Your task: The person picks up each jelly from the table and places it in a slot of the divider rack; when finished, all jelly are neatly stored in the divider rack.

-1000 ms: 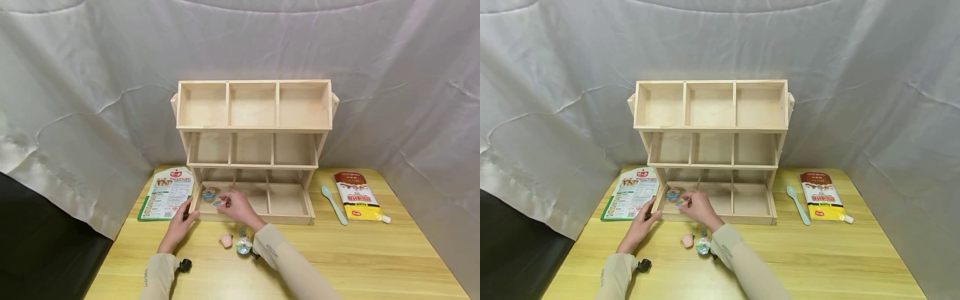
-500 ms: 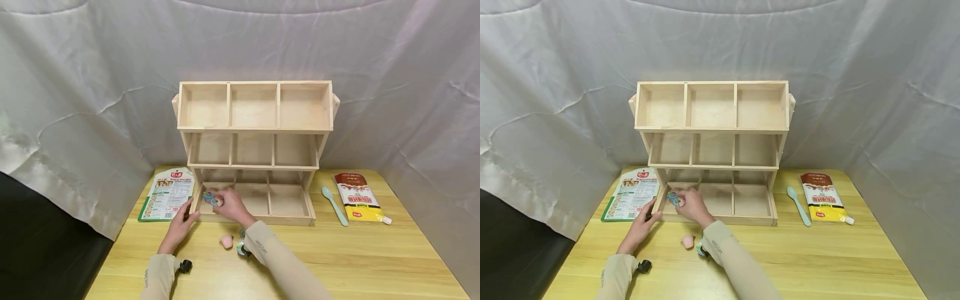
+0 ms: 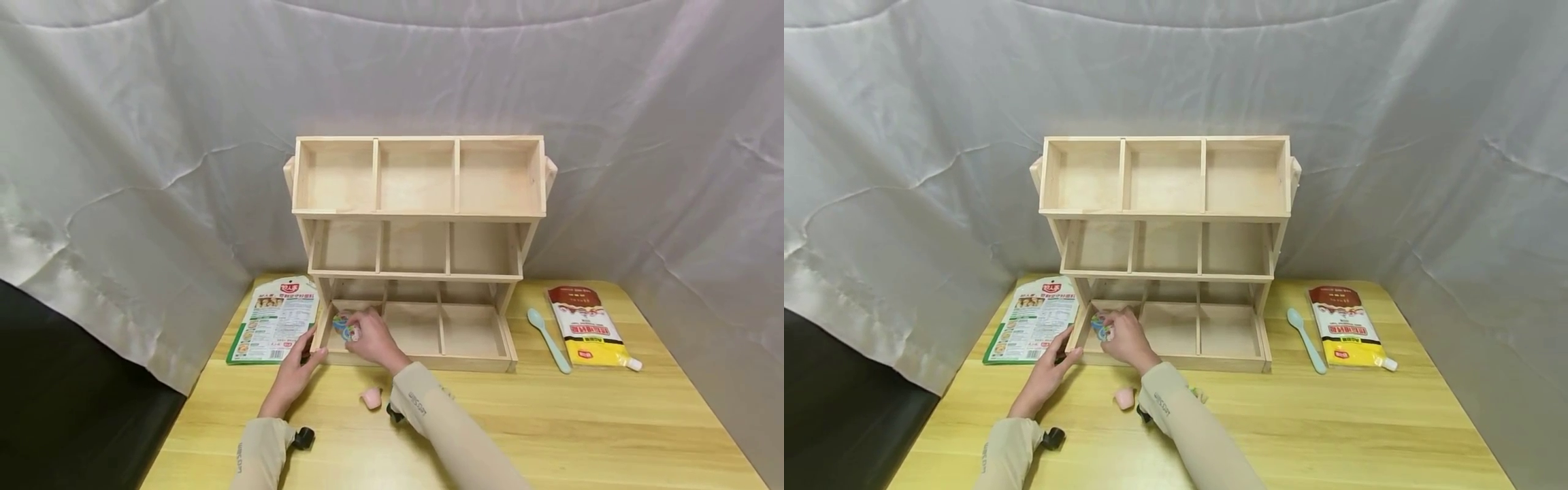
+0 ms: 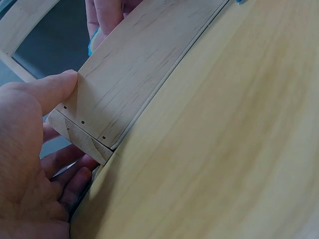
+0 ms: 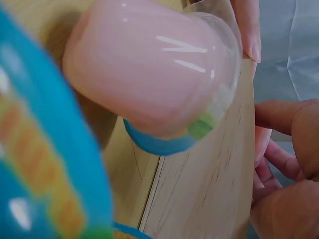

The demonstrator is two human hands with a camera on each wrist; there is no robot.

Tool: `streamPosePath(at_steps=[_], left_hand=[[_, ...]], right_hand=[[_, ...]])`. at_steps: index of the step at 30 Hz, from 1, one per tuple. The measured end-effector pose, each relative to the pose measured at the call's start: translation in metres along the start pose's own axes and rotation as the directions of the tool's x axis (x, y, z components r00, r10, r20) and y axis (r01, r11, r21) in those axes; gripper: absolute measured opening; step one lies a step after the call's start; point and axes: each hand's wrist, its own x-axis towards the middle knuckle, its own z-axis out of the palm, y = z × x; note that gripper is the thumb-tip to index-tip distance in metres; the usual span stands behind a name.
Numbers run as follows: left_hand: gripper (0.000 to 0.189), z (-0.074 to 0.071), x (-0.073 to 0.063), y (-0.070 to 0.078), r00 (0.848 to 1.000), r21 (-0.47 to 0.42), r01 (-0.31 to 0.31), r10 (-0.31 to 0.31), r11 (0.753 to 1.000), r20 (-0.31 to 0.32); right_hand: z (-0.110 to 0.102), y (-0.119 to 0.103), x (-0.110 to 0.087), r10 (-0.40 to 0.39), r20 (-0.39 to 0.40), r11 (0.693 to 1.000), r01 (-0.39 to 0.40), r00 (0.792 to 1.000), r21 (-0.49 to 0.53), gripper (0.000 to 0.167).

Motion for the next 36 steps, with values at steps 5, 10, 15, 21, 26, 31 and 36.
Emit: streamPosePath(at_steps=[5, 10, 15, 21, 26, 31, 36], left_hand=[[0.073, 0.003, -0.001, -0.002, 1.0, -0.011, -0.006, 0.006, 1.0, 0.004], [0.071, 0.004, -0.001, -0.001, 1.0, -0.012, -0.021, 0.021, 1.0, 0.0], [0.069, 0.004, -0.001, 0.001, 0.999, -0.003, -0.026, 0.026, 1.0, -0.019], [0.071, 0.002, -0.001, 0.0, 0.999, 0.01, -0.034, 0.034, 0.999, -0.025], [0.072, 0.001, -0.002, -0.001, 1.0, -0.004, -0.026, 0.026, 1.0, -0.014], [0.071, 0.0, -0.002, 0.001, 1.0, -0.011, -0.025, 0.024, 1.0, -0.007], [0.07, 0.001, -0.002, 0.003, 1.0, -0.01, -0.016, 0.016, 1.0, -0.005]], right_hand=[[0.003, 0.002, 0.002, 0.003, 0.002, 0.999, -0.002, 1.0, -0.046, 0.046], [0.005, 0.003, 0.004, 0.0, 0.01, 0.995, 0.001, 1.0, -0.096, 0.043], [0.004, 0.002, 0.007, -0.021, 0.011, 0.991, 0.022, 1.0, -0.132, 0.041], [0.007, 0.0, 0.011, -0.021, 0.03, 0.986, 0.026, 0.999, -0.166, 0.038], [0.008, -0.001, 0.012, -0.028, 0.048, 0.985, 0.035, 0.998, -0.171, 0.036], [0.006, -0.001, 0.014, -0.05, 0.054, 0.985, 0.058, 0.997, -0.165, 0.038], [0.004, 0.0, 0.015, -0.048, 0.058, 0.988, 0.056, 0.997, -0.143, 0.04]])
